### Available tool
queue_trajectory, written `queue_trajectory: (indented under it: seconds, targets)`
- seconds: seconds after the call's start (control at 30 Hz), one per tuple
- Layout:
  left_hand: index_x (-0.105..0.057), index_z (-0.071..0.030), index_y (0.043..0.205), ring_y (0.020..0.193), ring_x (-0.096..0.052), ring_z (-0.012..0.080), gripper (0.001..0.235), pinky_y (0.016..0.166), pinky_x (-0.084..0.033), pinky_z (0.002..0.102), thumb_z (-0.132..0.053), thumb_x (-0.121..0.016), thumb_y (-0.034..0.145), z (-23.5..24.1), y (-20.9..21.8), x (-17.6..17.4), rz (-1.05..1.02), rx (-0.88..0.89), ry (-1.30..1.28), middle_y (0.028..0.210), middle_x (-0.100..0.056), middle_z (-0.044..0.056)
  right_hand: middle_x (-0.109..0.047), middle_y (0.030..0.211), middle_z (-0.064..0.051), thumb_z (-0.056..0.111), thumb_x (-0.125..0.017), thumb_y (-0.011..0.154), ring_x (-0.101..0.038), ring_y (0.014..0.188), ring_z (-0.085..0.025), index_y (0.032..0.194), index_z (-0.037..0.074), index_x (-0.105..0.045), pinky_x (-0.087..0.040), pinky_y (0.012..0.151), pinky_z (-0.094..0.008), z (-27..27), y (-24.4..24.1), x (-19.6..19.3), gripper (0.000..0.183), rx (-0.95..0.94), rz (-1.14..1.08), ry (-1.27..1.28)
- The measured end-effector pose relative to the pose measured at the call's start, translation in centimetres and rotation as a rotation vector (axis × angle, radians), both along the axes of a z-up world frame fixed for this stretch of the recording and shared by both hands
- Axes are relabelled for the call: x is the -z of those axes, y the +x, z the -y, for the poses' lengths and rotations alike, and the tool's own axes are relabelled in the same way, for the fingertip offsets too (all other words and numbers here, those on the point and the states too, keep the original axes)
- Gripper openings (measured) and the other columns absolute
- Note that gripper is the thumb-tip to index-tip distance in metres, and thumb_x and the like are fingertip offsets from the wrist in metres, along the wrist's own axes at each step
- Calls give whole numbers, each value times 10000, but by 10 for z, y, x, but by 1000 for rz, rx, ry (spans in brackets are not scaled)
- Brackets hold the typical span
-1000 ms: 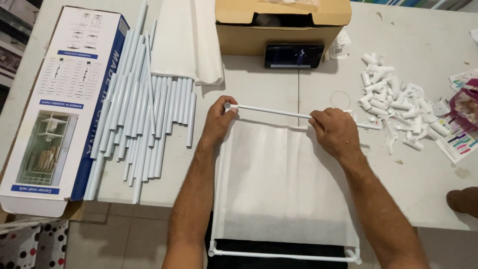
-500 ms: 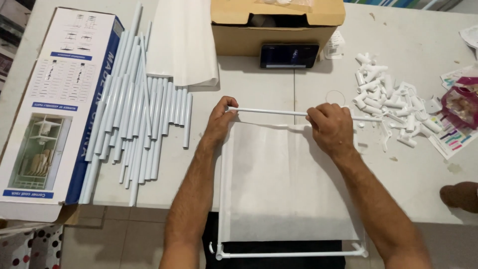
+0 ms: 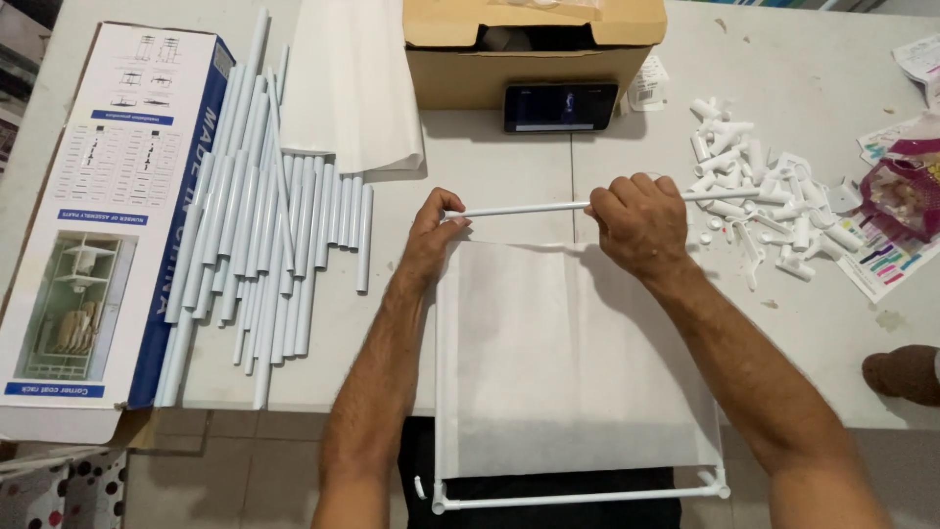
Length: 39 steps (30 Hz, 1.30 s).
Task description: Assembling a multi-tier shoe rack by sliding poles through fabric shelves and connecting them with plastic joints.
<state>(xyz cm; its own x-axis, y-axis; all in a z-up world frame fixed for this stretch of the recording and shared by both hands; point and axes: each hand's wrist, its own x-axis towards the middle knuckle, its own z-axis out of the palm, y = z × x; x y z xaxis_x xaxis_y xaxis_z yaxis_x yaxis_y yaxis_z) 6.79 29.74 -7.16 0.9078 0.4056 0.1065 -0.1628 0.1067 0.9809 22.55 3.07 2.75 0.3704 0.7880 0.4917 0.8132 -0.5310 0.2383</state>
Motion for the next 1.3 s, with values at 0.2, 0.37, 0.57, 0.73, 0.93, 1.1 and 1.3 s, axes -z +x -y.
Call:
queue_trajectory:
  seconds: [0.2,0.37,0.57,0.73,0.93,1.1,1.3]
  targets:
    - [-588,-79,1038,977,-564,204,187,874,-493,383,-155,-656,882,-5,-7,-9,-41,30,109,979,-548,79,-670,613,-18,337,-629,1044,-665,584,-210,788,202,-720,-505,658,-325,2,-14,-13,303,52,-474,-76]
    - [-630,-89,1049,995,-576,223,228,903,-489,410,-151,-718,847,-13,-8,-28,-86,25,207,972,-595,86,-741,897,-68,261,-727,1039,-716,900,-277,1115,141,-754,-497,914,-427,43,46,-9,144,-77,-398,244]
    - [-668,-133,1062,1071,-613,236,178,959,-470,384,-137,-689,885,-24,-24,-50,-305,-25,412,1062,-668,65,-714,952,-102,100,-542,1032,-680,837,-210,1143,74,-707,-529,759,-347,100,62,23,201,272,-743,807]
    - [-730,-129,1082,1070,-665,367,204,943,-509,497,-168,-712,882,-9,-7,-57,-480,-7,1102,1041,-707,140,-727,1156,-72,365,-727,947,-705,917,-242,1306,254,-697,-543,813,-381,96,57,73,377,392,-1078,453]
    - [-668,-218,1250,1170,-654,301,367,1080,-426,526,-233,-702,885,91,65,-67,-337,219,1407,1181,-666,69,-692,1234,-168,11,-629,754,-662,982,-289,1413,50,-599,-514,824,-390,73,25,38,661,209,-1273,605]
    - [-520,-146,1415,1013,-733,357,447,901,-566,547,-364,-559,1026,181,105,-105,-134,360,1323,1107,-701,154,-671,1060,-55,-59,-750,720,-564,904,-138,1111,140,-764,-473,836,-278,78,28,57,439,152,-1303,754]
    - [-557,-227,1049,659,-701,239,147,609,-583,394,-291,-428,1023,201,141,-65,64,205,1410,856,-610,11,-676,938,-93,61,-569,899,-611,812,-184,1116,151,-749,-518,772,-357,96,53,69,295,146,-1310,702]
